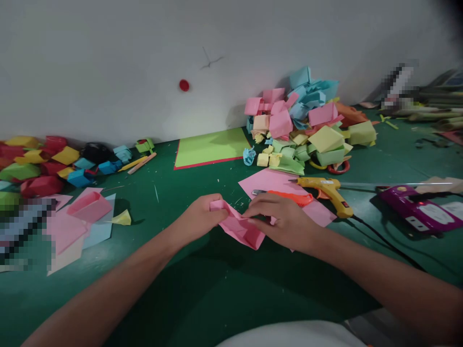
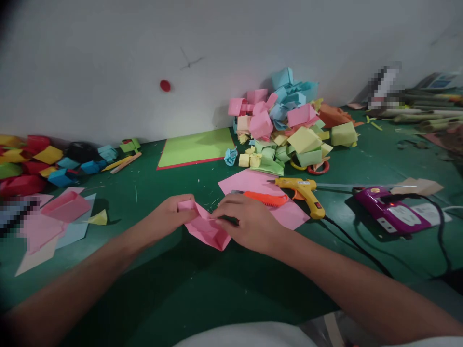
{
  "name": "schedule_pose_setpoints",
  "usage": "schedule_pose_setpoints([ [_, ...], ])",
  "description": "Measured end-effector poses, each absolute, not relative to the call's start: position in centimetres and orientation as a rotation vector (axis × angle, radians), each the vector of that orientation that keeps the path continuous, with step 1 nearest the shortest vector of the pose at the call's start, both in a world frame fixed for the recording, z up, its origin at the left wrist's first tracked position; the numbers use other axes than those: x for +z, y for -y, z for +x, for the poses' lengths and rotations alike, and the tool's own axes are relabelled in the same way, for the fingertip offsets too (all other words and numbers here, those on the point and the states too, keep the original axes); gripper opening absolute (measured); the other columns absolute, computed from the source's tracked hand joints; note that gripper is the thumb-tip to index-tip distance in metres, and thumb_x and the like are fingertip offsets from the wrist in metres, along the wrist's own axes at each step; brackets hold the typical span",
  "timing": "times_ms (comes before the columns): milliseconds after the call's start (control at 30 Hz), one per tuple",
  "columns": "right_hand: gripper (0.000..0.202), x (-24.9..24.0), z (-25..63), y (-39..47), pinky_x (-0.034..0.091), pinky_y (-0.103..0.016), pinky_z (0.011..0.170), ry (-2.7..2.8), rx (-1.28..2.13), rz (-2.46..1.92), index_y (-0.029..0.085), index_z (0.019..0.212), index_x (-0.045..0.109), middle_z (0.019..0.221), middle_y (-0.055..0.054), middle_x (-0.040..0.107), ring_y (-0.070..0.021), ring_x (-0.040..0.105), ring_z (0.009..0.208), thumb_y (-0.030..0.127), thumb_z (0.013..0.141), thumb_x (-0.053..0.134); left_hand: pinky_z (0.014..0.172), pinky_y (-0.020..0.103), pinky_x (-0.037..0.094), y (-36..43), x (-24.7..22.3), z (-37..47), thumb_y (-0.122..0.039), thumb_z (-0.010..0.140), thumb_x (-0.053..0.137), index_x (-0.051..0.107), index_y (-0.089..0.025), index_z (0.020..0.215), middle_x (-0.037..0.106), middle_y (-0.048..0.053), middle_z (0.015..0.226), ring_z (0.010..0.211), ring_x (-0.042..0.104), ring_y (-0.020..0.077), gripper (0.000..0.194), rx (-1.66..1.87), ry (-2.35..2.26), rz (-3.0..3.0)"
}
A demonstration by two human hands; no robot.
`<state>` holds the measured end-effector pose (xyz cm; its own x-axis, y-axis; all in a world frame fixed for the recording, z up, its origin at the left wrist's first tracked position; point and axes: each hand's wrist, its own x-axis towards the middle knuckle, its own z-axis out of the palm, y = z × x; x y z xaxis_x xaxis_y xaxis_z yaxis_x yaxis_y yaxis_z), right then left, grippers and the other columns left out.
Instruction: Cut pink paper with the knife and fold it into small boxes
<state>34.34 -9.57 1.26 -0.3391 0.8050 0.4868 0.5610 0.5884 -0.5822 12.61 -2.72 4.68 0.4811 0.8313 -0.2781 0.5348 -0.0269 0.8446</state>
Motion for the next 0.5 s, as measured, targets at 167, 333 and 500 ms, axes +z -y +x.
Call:
schedule_pose_setpoints([
  [167, 0.025, 1.39, 34.41, 9.55, 0.054, -0.036, 0.093, 2.039, 0.431, -1.077, 0.025, 0.104, 0.073, 0.105, -0.004, 0.075, -0.0193, 0.067, 0.102, 0.012, 0.094, 0.055, 0.053, 0.024, 0.026, 2.97, 4.75, 12.51, -0.029, 0.077, 0.056, 0.048, -0.020, 0.071, 0.042, -0.007, 0.063, 0.058, 0.041, 0.0107, 0.014, 0.391, -1.220, 1.887],
  [333, 0.034, 1.33, 34.58, 9.59, 0.054, -0.034, 0.090, 2.042, 0.454, -1.047, 0.025, 0.108, 0.073, 0.106, -0.006, 0.072, -0.0188, 0.066, 0.101, 0.007, 0.093, 0.050, 0.059, 0.025, 0.033, 3.43, 4.83, 12.68, -0.027, 0.084, 0.052, 0.058, -0.021, 0.084, 0.054, -0.005, 0.071, 0.066, 0.049, 0.0132, 0.009, 0.336, -1.164, 1.983],
  [500, 0.034, 1.29, 34.59, 9.40, 0.054, -0.033, 0.086, 2.002, 0.500, -0.992, 0.025, 0.107, 0.071, 0.103, -0.007, 0.068, -0.0180, 0.064, 0.097, 0.005, 0.093, 0.048, 0.057, 0.025, 0.032, 3.74, 4.90, 12.85, -0.028, 0.083, 0.052, 0.059, -0.021, 0.082, 0.055, -0.005, 0.070, 0.065, 0.050, 0.0141, 0.010, 0.348, -1.175, 1.984],
])
